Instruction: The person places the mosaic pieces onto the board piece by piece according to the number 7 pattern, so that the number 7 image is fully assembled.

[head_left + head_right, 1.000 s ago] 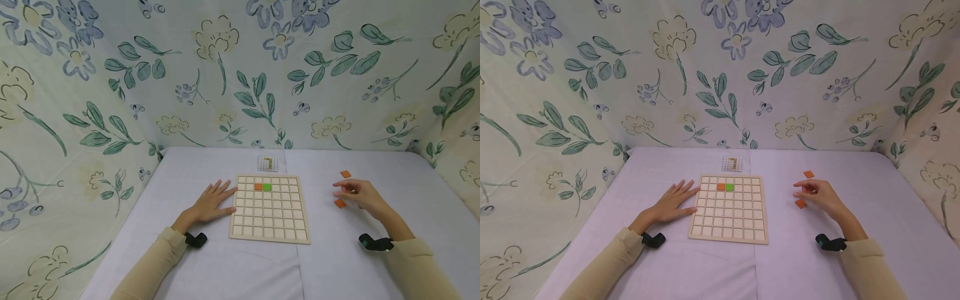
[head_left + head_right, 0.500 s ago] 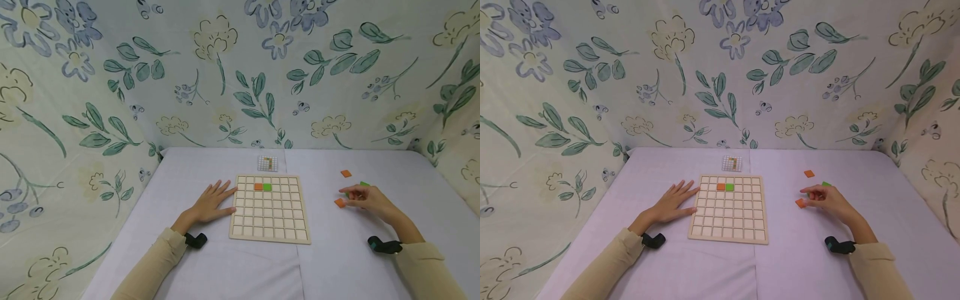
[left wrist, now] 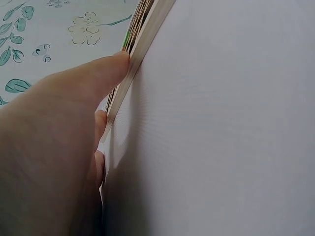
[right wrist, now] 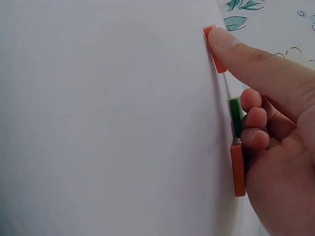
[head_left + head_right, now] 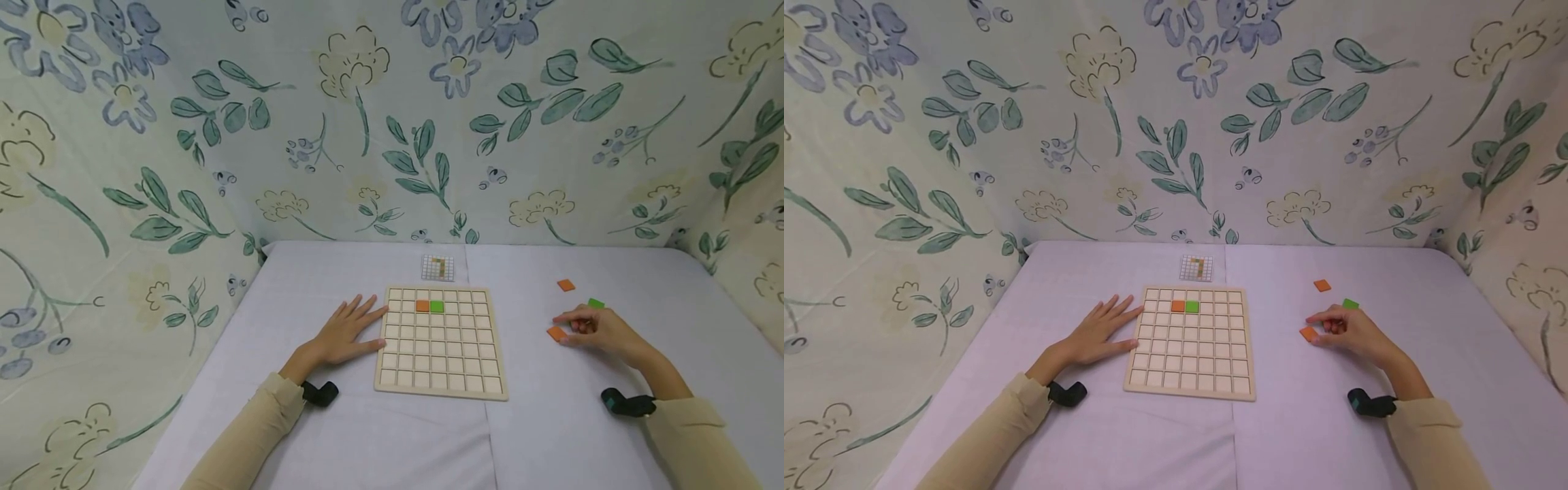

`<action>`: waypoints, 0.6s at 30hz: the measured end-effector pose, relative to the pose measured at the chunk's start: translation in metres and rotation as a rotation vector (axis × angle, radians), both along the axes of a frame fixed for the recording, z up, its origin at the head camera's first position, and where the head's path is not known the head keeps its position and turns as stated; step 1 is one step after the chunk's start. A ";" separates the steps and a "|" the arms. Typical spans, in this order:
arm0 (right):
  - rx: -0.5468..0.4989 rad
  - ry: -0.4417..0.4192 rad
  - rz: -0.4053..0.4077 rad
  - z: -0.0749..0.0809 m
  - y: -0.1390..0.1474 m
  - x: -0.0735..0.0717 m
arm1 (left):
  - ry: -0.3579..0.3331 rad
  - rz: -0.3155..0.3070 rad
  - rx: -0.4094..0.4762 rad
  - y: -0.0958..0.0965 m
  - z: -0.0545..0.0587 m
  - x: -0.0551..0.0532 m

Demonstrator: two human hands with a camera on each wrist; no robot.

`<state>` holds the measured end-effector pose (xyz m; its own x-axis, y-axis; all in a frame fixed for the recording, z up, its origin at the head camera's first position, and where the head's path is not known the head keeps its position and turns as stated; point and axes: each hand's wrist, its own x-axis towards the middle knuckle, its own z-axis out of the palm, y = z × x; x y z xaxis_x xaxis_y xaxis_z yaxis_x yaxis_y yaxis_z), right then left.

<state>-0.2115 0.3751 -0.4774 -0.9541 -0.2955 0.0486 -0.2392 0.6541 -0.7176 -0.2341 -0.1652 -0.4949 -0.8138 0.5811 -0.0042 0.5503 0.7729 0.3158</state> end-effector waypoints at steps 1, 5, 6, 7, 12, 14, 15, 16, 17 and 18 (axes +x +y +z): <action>0.002 0.000 0.001 0.000 0.000 0.000 | -0.002 0.000 -0.003 0.000 0.000 0.000; 0.001 -0.004 0.019 -0.001 0.001 -0.002 | -0.009 0.002 -0.016 0.000 0.000 -0.001; 0.001 -0.006 0.022 -0.001 0.001 -0.002 | -0.012 0.004 -0.022 0.000 0.000 -0.001; 0.001 -0.007 0.025 -0.002 0.001 -0.003 | -0.016 0.005 -0.026 0.000 0.000 -0.001; 0.022 -0.007 0.014 -0.005 0.001 -0.005 | -0.031 0.014 -0.031 0.000 0.001 0.000; 0.022 -0.001 0.010 -0.006 0.001 -0.005 | -0.027 0.012 -0.023 0.000 0.002 0.001; 0.021 0.004 0.010 -0.005 0.001 -0.005 | -0.025 0.011 -0.023 0.000 0.002 0.001; 0.020 0.010 0.008 -0.005 0.001 -0.005 | -0.023 0.010 -0.022 0.000 0.002 0.001; 0.017 0.015 0.008 -0.005 0.001 -0.004 | -0.020 0.010 -0.021 0.000 0.003 0.001; 0.018 0.020 0.010 -0.004 0.000 -0.004 | -0.019 0.009 -0.017 0.000 0.003 0.002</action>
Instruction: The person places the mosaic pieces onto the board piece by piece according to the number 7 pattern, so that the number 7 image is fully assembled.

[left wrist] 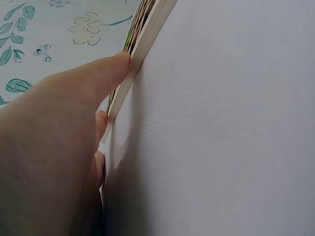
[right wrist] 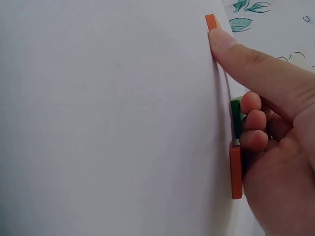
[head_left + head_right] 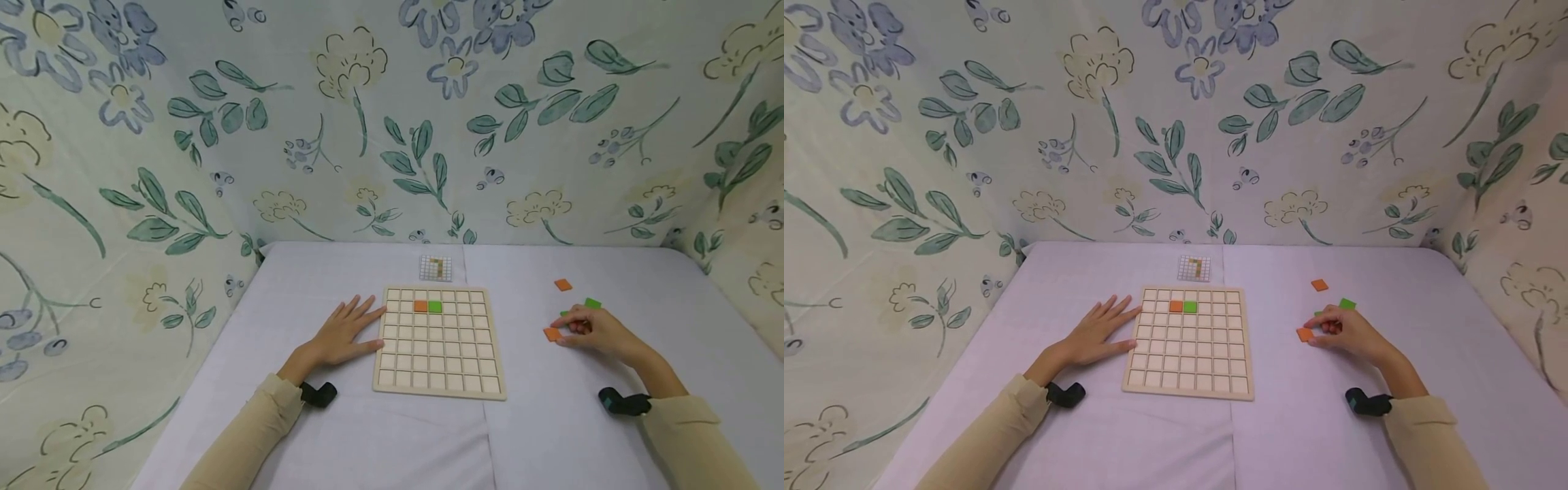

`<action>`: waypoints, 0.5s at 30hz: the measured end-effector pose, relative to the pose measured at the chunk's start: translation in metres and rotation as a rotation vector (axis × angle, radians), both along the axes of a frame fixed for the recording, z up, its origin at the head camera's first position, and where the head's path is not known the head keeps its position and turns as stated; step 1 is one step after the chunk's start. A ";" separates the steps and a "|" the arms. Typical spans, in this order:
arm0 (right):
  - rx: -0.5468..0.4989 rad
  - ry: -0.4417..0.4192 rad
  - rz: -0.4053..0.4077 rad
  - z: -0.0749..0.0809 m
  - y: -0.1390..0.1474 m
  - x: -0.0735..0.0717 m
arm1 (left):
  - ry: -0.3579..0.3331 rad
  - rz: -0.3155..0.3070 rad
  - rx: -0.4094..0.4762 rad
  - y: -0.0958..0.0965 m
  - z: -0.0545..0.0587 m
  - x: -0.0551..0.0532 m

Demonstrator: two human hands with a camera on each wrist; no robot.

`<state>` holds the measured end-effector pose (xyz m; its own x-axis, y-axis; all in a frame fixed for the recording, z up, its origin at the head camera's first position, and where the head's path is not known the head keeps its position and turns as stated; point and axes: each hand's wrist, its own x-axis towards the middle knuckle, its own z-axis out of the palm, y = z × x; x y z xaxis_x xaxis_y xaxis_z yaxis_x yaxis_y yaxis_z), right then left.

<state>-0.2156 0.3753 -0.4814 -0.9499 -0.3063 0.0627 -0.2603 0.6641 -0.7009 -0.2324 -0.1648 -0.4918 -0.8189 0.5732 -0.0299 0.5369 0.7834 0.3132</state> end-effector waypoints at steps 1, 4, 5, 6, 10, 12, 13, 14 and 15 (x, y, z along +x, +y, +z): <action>0.003 0.002 0.005 0.001 -0.001 0.000 | 0.003 -0.001 0.005 0.000 0.000 0.000; 0.012 0.002 0.012 0.001 -0.002 0.000 | 0.007 0.002 0.009 0.000 0.001 0.001; 0.013 0.000 0.012 0.001 -0.003 0.000 | 0.011 0.001 0.015 0.000 0.001 0.001; 0.013 -0.004 0.013 0.001 -0.003 0.001 | 0.014 0.001 0.014 0.000 0.001 0.001; 0.005 0.004 0.008 0.000 -0.004 0.002 | 0.023 -0.004 0.011 0.000 0.000 0.000; -0.001 0.017 0.009 0.000 -0.004 0.002 | 0.017 -0.003 0.008 0.000 -0.001 0.000; 0.000 0.026 0.010 0.000 -0.004 0.003 | 0.016 -0.003 0.008 0.000 -0.001 0.000; 0.000 0.033 0.011 -0.001 -0.004 0.003 | 0.013 -0.003 0.010 0.000 -0.002 -0.001; 0.000 0.038 0.011 -0.001 -0.005 0.003 | 0.011 -0.002 0.012 0.000 -0.002 -0.001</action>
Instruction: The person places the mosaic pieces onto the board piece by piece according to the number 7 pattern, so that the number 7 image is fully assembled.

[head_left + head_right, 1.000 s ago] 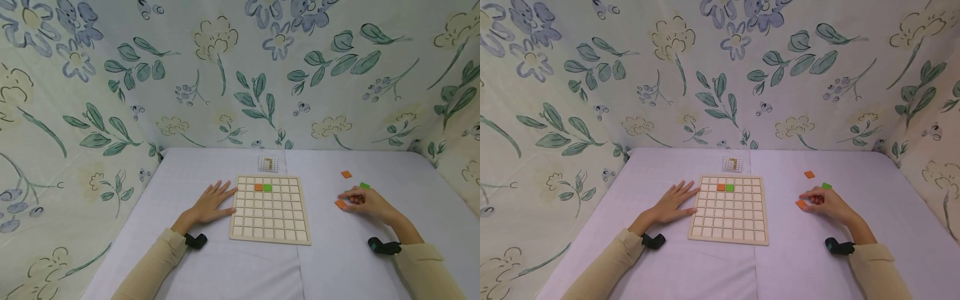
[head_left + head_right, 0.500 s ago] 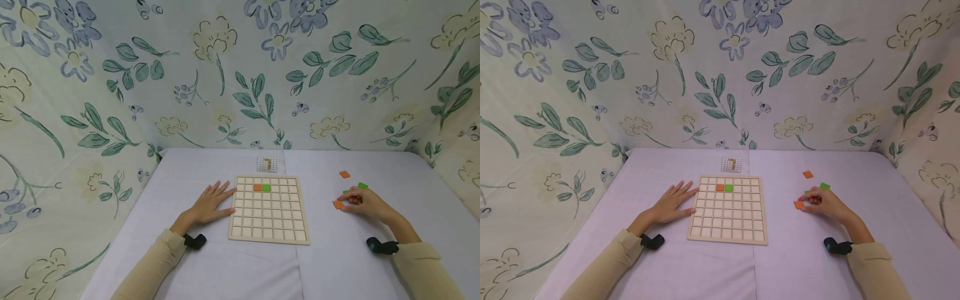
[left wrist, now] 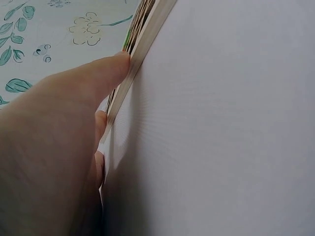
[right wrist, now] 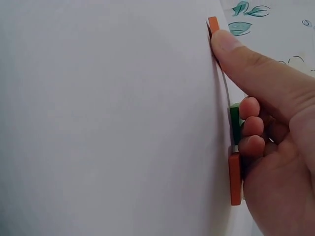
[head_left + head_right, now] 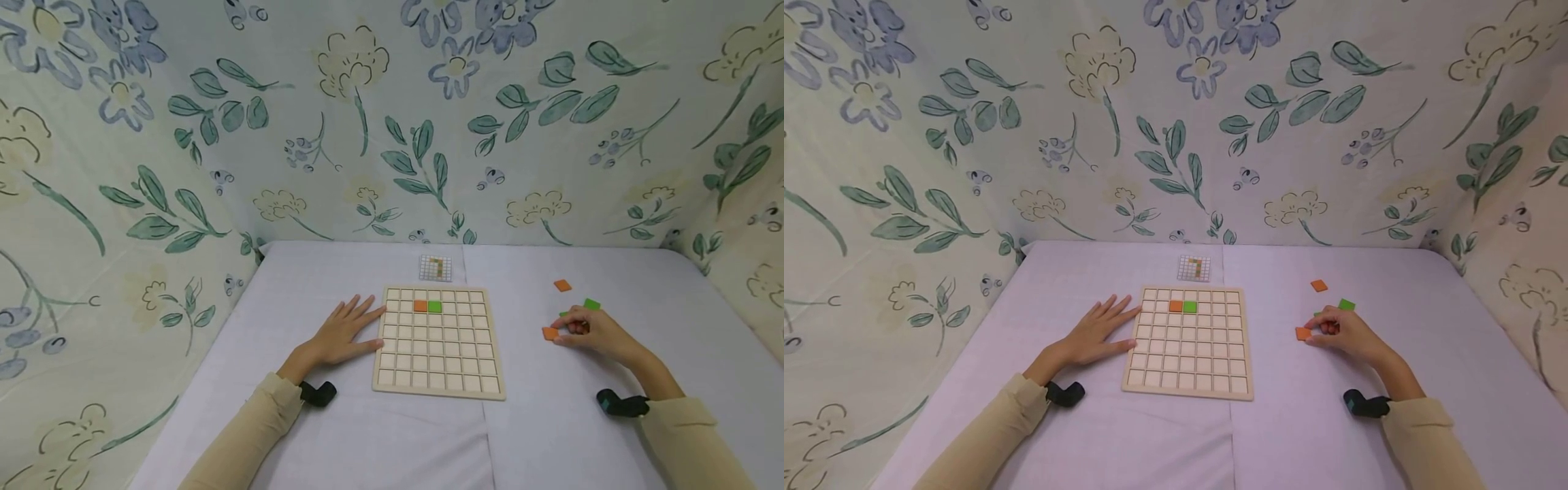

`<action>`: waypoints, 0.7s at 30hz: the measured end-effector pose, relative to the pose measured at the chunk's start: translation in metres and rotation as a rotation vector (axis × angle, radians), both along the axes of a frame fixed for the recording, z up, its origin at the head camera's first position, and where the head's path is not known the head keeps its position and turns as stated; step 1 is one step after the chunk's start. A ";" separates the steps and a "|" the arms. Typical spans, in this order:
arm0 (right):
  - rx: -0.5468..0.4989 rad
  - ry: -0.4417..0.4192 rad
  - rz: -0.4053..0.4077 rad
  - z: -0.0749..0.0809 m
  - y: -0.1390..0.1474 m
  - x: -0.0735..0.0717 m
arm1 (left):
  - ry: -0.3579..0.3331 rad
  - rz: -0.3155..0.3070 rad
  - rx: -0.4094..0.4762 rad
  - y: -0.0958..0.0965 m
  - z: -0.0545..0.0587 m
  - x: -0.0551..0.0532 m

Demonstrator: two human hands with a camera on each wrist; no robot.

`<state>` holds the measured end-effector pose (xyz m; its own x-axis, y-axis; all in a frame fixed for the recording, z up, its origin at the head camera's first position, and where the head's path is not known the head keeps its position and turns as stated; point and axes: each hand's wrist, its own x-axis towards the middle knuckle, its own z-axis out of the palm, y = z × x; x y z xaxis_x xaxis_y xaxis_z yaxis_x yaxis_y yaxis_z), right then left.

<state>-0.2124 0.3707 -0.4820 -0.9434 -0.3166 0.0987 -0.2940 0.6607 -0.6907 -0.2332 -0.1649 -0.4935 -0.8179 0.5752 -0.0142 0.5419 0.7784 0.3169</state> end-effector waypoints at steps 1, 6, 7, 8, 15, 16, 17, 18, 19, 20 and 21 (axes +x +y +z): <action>0.001 0.005 -0.001 0.000 0.000 0.000 | -0.001 0.000 -0.003 0.000 0.000 0.000; 0.010 0.023 -0.018 0.002 -0.001 0.001 | 0.001 0.001 -0.012 0.000 -0.002 -0.001; 0.016 0.029 -0.017 0.002 0.000 0.002 | 0.001 0.000 -0.015 0.000 -0.003 -0.002; 0.019 0.035 -0.022 0.003 0.000 0.002 | -0.002 0.000 -0.013 0.000 -0.003 -0.002; 0.003 0.089 -0.012 0.009 -0.001 0.003 | -0.003 -0.008 -0.027 -0.001 -0.003 -0.003; -0.005 0.099 -0.008 0.011 -0.002 0.003 | -0.003 -0.007 -0.031 -0.001 -0.003 -0.003; -0.013 0.106 -0.003 0.012 -0.003 0.003 | -0.004 -0.006 -0.033 -0.001 -0.003 -0.003; -0.019 0.114 0.002 0.013 -0.004 0.003 | -0.005 -0.004 -0.036 -0.002 -0.003 -0.003; -0.024 0.117 0.006 0.014 -0.005 0.003 | -0.005 -0.003 -0.036 -0.001 -0.002 -0.003; -0.029 0.119 0.008 0.015 -0.006 0.003 | -0.003 -0.002 -0.036 -0.001 -0.002 -0.003; -0.032 0.121 0.010 0.016 -0.008 0.003 | -0.002 -0.003 -0.034 -0.001 -0.003 -0.003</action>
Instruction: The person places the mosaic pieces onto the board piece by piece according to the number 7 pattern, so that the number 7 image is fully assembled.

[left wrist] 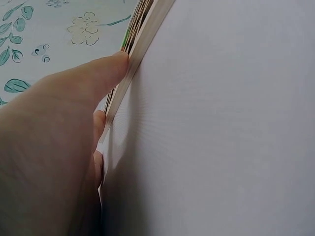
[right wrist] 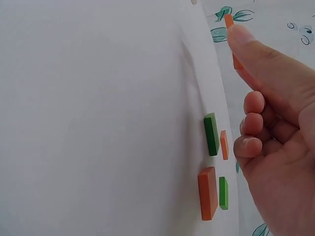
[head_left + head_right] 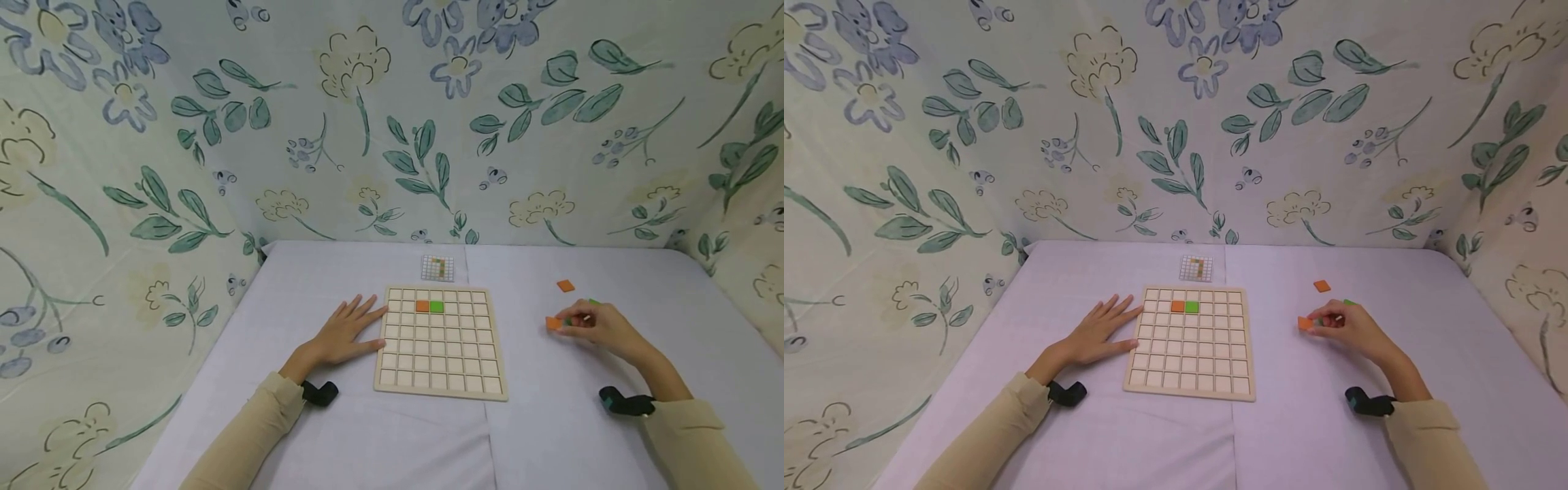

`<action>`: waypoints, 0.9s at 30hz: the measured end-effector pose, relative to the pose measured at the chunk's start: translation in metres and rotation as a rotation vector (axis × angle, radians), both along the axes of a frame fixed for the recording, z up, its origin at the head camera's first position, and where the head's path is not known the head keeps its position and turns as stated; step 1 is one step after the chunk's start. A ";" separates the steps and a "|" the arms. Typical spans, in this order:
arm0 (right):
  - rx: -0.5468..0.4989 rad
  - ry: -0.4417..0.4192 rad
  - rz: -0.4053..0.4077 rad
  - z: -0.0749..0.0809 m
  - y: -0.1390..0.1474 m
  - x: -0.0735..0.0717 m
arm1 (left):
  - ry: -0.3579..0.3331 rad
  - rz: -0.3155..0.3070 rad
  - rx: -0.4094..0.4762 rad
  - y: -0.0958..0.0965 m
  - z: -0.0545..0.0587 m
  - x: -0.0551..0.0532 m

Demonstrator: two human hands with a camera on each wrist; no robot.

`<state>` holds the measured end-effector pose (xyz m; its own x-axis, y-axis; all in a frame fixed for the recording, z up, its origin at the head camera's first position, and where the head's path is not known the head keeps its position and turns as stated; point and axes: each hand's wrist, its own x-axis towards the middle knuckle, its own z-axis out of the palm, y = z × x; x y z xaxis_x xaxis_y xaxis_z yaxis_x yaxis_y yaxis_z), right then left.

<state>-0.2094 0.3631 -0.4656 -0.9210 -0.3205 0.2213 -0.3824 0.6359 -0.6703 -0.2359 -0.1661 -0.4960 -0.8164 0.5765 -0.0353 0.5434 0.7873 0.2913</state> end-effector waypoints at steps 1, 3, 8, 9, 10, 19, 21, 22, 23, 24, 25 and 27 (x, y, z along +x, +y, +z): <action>-0.008 -0.009 -0.006 0.001 -0.002 0.000 | 0.000 0.000 0.003 0.000 0.000 0.000; -0.013 -0.021 -0.009 0.003 -0.004 -0.001 | 0.000 0.001 0.006 0.000 0.001 0.001; -0.021 -0.066 -0.032 0.008 -0.013 -0.003 | -0.004 0.002 0.006 0.000 0.001 0.001; -0.021 -0.070 -0.036 0.009 -0.015 -0.003 | -0.005 0.001 0.006 0.000 0.001 0.001; -0.020 -0.074 -0.040 0.011 -0.017 -0.004 | -0.005 0.001 0.006 0.000 0.001 0.001; -0.019 0.032 -0.003 0.015 -0.036 -0.015 | -0.005 0.004 -0.003 0.000 0.000 0.000; -0.025 0.048 0.013 0.016 -0.042 -0.019 | -0.001 0.004 -0.004 0.000 0.000 0.000; -0.025 0.053 0.018 0.016 -0.044 -0.021 | 0.000 0.004 -0.005 0.000 0.000 0.000; -0.025 0.055 0.024 0.016 -0.047 -0.023 | 0.000 0.005 -0.003 0.001 0.000 0.000; -0.025 0.056 0.030 0.017 -0.049 -0.025 | -0.003 0.007 -0.005 0.001 0.000 0.000; -0.026 0.055 0.035 0.017 -0.052 -0.027 | -0.004 0.008 -0.004 0.001 0.000 0.000; -0.035 0.052 0.044 0.017 -0.058 -0.030 | -0.001 0.006 0.015 0.001 -0.001 0.001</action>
